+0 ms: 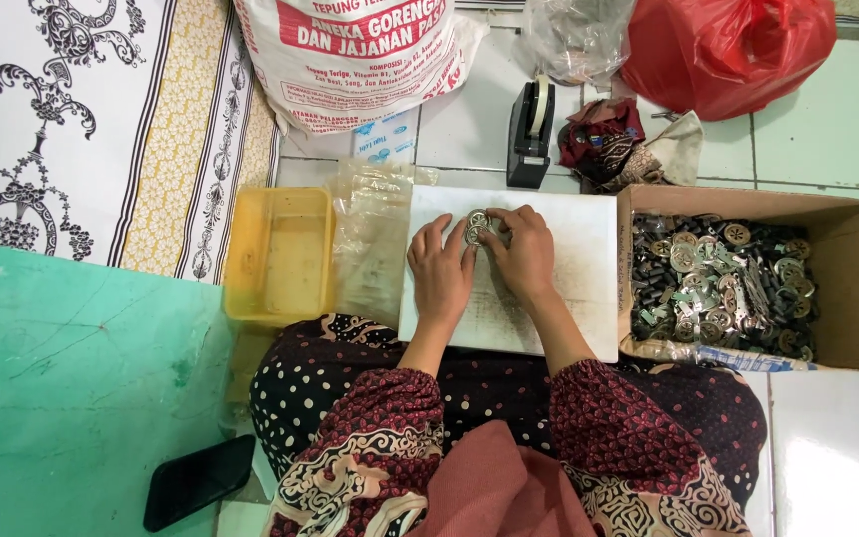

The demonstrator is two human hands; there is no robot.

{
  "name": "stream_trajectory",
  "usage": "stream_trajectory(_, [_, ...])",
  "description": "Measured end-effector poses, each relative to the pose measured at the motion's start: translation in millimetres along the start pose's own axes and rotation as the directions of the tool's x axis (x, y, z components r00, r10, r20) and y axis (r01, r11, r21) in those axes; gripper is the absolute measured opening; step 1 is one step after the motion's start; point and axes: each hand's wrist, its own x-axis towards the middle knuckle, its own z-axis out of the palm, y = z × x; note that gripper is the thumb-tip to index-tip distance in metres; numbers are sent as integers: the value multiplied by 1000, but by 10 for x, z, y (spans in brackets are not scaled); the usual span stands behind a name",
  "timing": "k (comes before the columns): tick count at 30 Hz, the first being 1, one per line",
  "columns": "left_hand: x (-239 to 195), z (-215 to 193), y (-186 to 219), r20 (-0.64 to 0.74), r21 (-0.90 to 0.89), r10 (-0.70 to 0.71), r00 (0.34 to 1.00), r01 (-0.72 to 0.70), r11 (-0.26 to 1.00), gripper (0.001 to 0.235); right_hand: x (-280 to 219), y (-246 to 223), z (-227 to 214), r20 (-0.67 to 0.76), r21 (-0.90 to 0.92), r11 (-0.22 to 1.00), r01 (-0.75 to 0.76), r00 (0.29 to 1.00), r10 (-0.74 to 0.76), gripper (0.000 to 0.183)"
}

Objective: The person sits on the floor and sorts metal pendants from a cardboard box onto a white board. They then place the pendants into small plastic bags, seal them with tape, and set the bags aside in a yellow container. The person repeats this process for several batches of pendants.

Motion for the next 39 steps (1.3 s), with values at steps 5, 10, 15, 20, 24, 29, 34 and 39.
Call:
stream_trajectory(5, [16, 3, 5, -39, 3, 4, 999, -4, 1000, 37, 30, -43, -24, 5, -15, 1000, -1, 1000, 1, 35])
stream_trajectory(10, [14, -13, 20, -41, 0, 6, 999, -6, 1000, 35, 26, -76, -68, 4, -9, 1000, 10, 1000, -10, 31])
stream_trajectory(15, [19, -51, 49, -32, -3, 1, 1000, -2, 1000, 35, 39, -111, -110, 22, 0, 1000, 13, 1000, -13, 31])
stream_trajectory(20, [20, -99, 83, -14, -9, -7, 1000, 7, 1000, 33, 38, -143, -114, 13, -1, 1000, 6, 1000, -6, 31])
stream_trajectory(24, [32, -137, 101, 34, 18, -35, 999, 34, 999, 33, 20, -183, -103, -1, 26, 1000, -15, 1000, 15, 30])
stream_trajectory(29, [18, -28, -3, -48, -1, 32, 998, -32, 999, 38, 20, -239, -298, 78, 155, 985, -80, 995, 69, 38])
stream_trajectory(34, [30, 54, -49, -111, -50, 66, 992, -72, 996, 43, -86, -48, -812, 202, 409, 890, -203, 971, 129, 43])
stream_trajectory(39, [125, 144, 617, -305, -284, 371, 877, -456, 843, 32, -334, 675, -1496, 56, 95, 966, -242, 970, 238, 35])
